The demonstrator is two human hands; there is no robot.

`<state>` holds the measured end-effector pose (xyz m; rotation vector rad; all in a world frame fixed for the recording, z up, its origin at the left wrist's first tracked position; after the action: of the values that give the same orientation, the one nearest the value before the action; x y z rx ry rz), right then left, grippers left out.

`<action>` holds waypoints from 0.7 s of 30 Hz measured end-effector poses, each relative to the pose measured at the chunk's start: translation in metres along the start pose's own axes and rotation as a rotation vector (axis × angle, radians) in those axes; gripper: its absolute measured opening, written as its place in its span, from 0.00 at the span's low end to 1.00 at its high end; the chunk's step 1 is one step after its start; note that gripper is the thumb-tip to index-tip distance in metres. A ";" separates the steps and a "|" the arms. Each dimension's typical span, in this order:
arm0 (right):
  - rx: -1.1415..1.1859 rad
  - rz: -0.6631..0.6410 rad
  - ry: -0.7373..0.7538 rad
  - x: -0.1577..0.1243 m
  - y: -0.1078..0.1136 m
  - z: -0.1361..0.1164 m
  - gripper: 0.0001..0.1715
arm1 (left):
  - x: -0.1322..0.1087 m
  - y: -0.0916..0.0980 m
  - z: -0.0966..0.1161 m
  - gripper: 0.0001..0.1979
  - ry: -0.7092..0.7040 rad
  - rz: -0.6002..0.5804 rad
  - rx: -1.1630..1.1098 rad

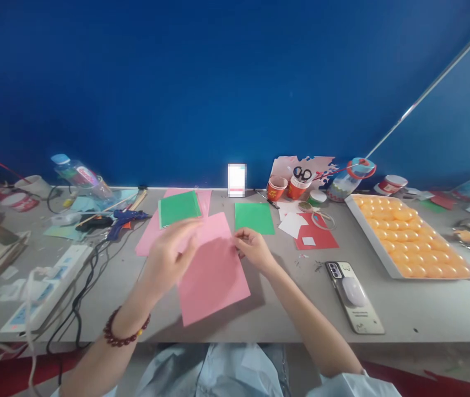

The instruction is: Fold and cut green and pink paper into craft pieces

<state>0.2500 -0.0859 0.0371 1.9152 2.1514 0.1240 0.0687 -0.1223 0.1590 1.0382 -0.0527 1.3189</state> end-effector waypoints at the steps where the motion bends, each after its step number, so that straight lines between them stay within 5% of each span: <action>1: -0.022 0.025 -0.065 0.006 -0.002 0.016 0.15 | -0.008 -0.020 -0.005 0.14 0.002 -0.070 0.024; 5: -0.380 0.066 -0.138 0.016 -0.005 0.052 0.09 | -0.057 -0.104 -0.031 0.18 0.021 -0.372 0.162; 9: -0.885 0.136 -0.014 0.012 0.001 0.043 0.05 | -0.102 -0.149 -0.051 0.32 0.068 -0.508 0.318; 21: -0.918 0.036 0.142 0.020 -0.006 0.048 0.05 | -0.119 -0.156 -0.054 0.35 0.082 -0.565 0.300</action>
<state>0.2543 -0.0721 -0.0134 1.3992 1.6533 1.0668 0.1287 -0.1616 -0.0313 1.1410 0.4814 0.8616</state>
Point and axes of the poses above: each hand's wrist, its own x-axis towards the middle knuckle, its own y-axis out of the back of the hand, z = x × y, the point moved 6 cm from there along x, towards the middle knuckle, and after that the axes turned 11 degrees about -x, right-handed, at the moved point
